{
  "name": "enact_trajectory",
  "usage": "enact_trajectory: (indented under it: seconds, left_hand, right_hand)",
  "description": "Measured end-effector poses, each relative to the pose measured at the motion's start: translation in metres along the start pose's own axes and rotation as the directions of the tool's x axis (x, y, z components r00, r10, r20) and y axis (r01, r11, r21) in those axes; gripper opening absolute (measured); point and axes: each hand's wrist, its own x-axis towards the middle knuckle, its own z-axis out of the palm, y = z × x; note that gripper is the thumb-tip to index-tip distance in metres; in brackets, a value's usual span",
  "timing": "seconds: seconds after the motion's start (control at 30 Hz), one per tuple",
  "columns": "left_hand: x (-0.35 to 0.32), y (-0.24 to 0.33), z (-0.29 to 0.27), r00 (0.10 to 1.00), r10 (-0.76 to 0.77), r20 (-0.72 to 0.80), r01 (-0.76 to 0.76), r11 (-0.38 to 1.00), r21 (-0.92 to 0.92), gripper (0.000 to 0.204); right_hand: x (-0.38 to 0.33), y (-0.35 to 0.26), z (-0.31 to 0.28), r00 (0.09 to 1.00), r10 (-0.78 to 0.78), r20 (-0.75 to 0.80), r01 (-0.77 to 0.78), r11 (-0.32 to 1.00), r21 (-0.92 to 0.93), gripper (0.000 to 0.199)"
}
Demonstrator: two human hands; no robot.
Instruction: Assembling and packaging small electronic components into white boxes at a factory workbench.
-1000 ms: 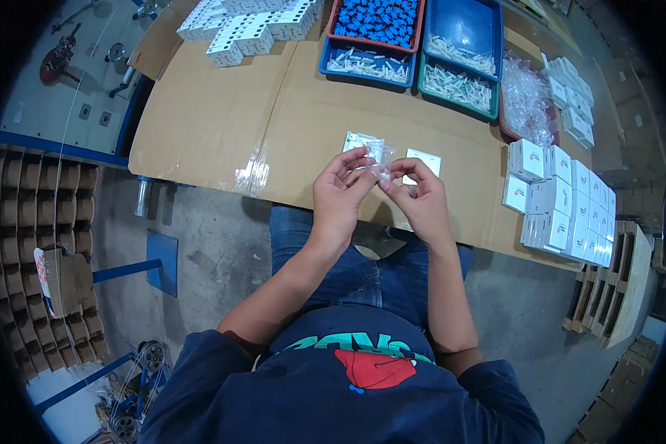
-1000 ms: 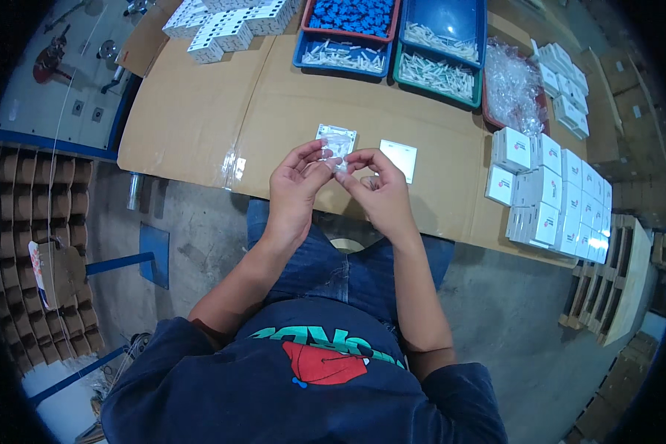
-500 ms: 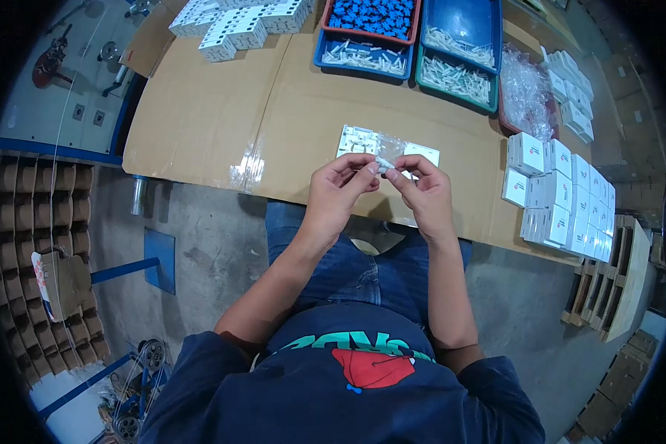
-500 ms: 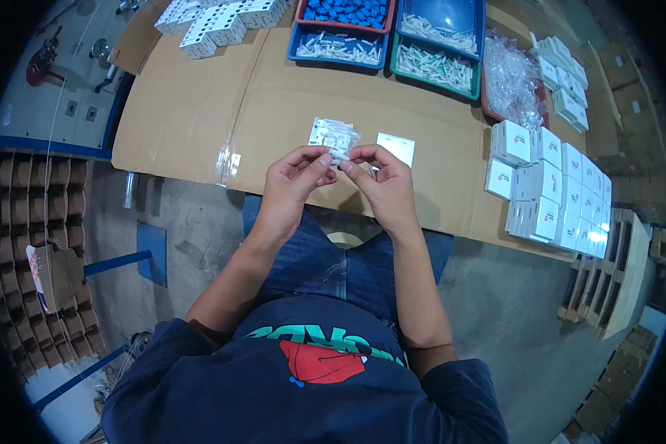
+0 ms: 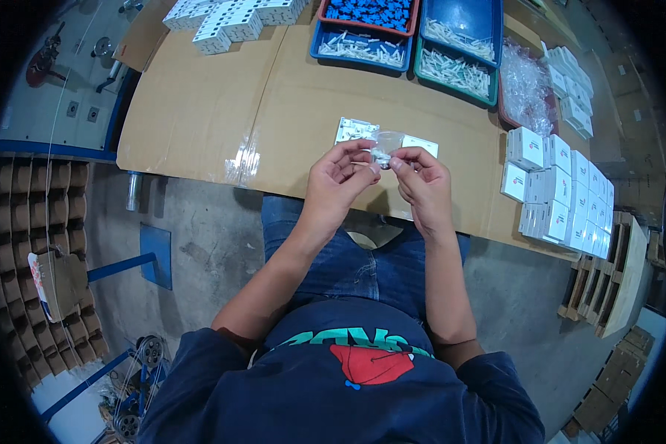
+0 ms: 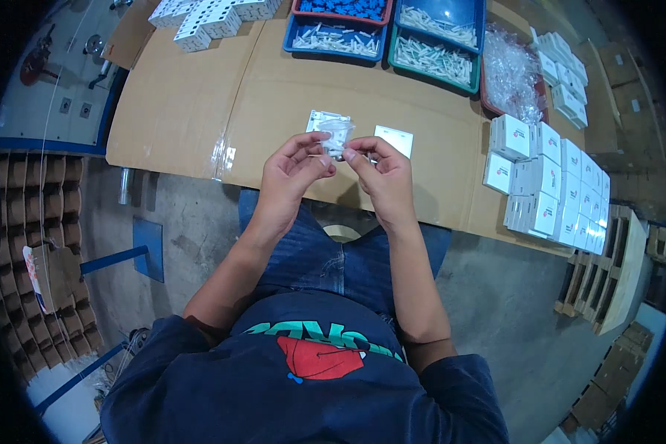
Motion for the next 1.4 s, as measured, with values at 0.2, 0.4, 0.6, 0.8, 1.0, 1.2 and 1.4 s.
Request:
enact_trajectory:
  seconds: [0.2,0.4,0.6,0.8,1.0,1.2,1.4]
  left_hand:
    - [0.002,-0.008,-0.006,0.999,0.045,0.001,-0.045,0.999,0.018,0.03]
    - [0.001,-0.006,-0.007,0.999,-0.002,0.05,-0.001,0.999,0.051,0.028]
    - [0.001,-0.01,-0.004,0.998,0.06,-0.01,-0.059,0.997,0.048,0.029]
    - [0.0,-0.014,-0.005,0.996,0.083,-0.032,-0.081,0.995,0.062,0.03]
    - [-0.001,-0.008,-0.004,0.998,-0.01,-0.067,0.005,0.997,-0.08,0.027]
    - [0.0,-0.013,-0.007,0.997,-0.01,-0.077,0.01,1.0,0.008,0.026]
    - [-0.001,-0.006,-0.004,0.998,-0.069,-0.003,0.069,0.996,0.053,0.032]
  right_hand:
    - [0.0,-0.002,-0.002,0.999,0.043,0.025,-0.043,0.999,-0.03,0.016]
    - [-0.001,-0.002,0.007,1.0,0.024,-0.005,-0.024,0.995,-0.096,0.019]
    - [-0.001,0.0,0.003,0.998,0.056,0.024,-0.053,0.992,-0.111,0.015]
    - [-0.001,0.0,0.008,1.0,0.021,0.019,-0.019,0.993,-0.118,0.016]
    - [-0.002,0.0,0.004,0.997,0.07,-0.014,-0.071,0.994,-0.086,0.015]
    - [-0.001,-0.001,0.005,0.995,0.099,0.007,-0.099,0.994,-0.047,0.016]
    - [-0.001,-0.002,-0.001,0.993,0.114,0.02,-0.112,0.989,-0.101,0.016]
